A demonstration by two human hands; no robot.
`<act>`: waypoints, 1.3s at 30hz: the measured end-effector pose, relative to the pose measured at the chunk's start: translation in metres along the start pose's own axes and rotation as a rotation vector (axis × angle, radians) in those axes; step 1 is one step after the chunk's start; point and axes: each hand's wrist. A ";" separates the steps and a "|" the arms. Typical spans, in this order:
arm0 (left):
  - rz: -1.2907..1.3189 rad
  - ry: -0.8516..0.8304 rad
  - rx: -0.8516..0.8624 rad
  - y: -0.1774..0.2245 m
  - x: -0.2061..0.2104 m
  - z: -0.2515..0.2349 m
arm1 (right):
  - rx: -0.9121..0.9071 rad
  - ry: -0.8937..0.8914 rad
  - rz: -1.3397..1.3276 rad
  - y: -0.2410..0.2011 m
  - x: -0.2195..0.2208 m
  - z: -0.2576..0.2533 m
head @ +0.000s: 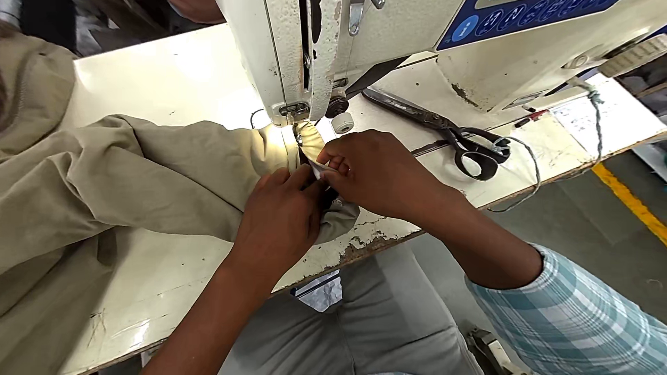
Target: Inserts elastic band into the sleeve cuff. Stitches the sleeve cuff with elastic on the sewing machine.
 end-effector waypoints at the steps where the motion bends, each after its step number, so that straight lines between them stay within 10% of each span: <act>1: 0.001 0.006 0.000 0.000 0.000 0.000 | 0.007 0.005 0.011 0.000 -0.001 0.000; 20: 0.024 0.001 -0.015 -0.001 -0.001 0.000 | -0.079 -0.151 -0.014 0.004 -0.001 0.003; 34: 0.045 -0.004 -0.005 -0.001 -0.004 -0.002 | 0.007 0.414 -0.252 0.036 0.026 -0.066; 39: 0.058 0.010 -0.025 0.001 -0.001 0.001 | -0.118 0.138 -0.300 0.027 0.019 -0.003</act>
Point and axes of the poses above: each hand's wrist, its own z-axis away from the middle knuckle, its own x-axis out of the palm, y = z × x, and after that the axes turned 9 degrees about -y, right-handed
